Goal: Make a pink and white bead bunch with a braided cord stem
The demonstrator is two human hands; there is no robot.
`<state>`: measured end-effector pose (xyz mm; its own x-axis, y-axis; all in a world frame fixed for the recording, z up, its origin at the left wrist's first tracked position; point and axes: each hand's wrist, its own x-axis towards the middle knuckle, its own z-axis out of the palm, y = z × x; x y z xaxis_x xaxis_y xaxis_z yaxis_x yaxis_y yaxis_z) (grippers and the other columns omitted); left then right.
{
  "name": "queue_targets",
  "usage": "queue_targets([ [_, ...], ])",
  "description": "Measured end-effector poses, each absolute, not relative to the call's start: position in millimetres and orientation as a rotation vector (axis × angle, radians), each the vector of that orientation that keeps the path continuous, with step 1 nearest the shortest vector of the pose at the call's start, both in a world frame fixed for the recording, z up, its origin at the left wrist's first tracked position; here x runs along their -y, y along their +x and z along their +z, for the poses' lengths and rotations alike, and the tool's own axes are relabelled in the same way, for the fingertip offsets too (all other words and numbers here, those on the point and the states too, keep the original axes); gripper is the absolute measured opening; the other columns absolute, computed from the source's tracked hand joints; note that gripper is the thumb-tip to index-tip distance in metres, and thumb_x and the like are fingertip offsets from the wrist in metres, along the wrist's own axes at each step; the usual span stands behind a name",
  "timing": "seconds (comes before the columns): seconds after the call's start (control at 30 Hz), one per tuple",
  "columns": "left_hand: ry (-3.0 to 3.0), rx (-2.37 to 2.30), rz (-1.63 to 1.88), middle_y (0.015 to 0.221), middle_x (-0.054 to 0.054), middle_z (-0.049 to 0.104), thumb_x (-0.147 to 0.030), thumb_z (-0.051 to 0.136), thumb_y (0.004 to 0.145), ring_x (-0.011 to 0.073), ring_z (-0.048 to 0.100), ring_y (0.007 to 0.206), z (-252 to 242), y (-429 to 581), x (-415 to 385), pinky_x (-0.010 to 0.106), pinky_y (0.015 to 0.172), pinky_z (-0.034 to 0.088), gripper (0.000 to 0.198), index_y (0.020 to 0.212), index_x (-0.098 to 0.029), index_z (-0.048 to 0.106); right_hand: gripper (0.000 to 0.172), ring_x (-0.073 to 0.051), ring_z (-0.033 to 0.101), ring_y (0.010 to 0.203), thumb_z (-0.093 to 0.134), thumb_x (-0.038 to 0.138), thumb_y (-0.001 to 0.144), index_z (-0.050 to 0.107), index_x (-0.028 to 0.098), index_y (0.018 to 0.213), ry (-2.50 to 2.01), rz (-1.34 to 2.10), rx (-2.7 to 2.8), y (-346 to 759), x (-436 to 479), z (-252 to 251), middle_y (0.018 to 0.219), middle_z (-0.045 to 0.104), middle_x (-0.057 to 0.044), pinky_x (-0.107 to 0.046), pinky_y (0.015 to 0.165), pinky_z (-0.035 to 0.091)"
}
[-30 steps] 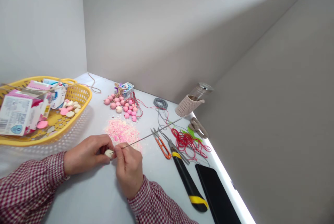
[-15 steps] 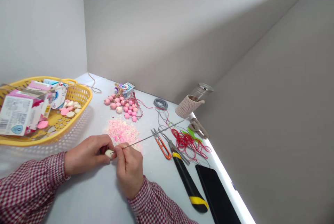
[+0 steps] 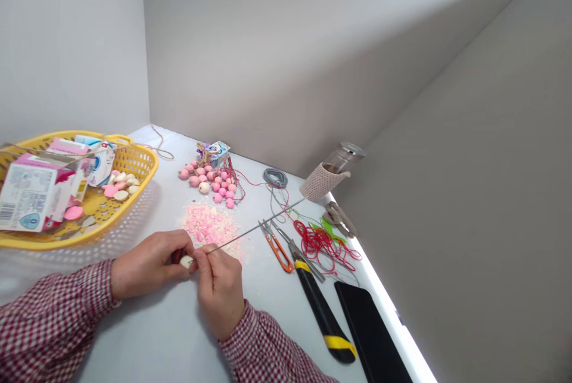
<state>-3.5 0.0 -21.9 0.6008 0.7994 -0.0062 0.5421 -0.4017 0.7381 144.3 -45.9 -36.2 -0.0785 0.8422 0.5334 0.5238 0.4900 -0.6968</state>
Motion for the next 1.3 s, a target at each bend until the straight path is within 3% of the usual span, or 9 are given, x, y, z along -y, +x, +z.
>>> queue_targets([
  [0.7,2.103,-1.055,0.462,0.065,-0.004,0.052,-0.012,0.056,0.064,0.0104,0.045,0.060,-22.5,-3.1,0.0,0.021,0.055,0.033,0.012,0.074,-0.018,0.056,0.030,-0.010,0.054,0.051,0.039,0.014,0.089,0.054,0.018,0.063,-1.179,0.303,1.728,144.4,48.2,-34.3,0.060,0.058,-0.001,-0.021,0.050,0.043],
  [1.13,2.118,-1.052,0.474,0.064,-0.004,0.052,-0.019,0.057,0.069,0.0100,0.044,0.058,-23.0,-2.9,-0.8,0.021,0.054,0.033,0.003,0.071,-0.017,0.056,0.027,-0.011,0.056,0.055,0.040,0.015,0.089,0.056,0.017,0.067,-1.182,0.357,1.830,142.3,46.6,-36.4,0.060,0.059,-0.002,-0.022,0.054,0.044],
  [1.3,2.164,-0.965,0.517,0.071,-0.002,0.052,-0.014,0.057,0.067,0.0115,0.048,0.066,-26.8,-3.2,-1.0,0.022,0.061,0.036,0.013,0.077,-0.019,0.062,0.027,-0.011,0.055,0.052,0.040,0.015,0.088,0.055,0.017,0.066,-1.197,0.240,1.783,144.3,48.3,-33.8,0.060,0.059,-0.002,-0.021,0.051,0.043],
])
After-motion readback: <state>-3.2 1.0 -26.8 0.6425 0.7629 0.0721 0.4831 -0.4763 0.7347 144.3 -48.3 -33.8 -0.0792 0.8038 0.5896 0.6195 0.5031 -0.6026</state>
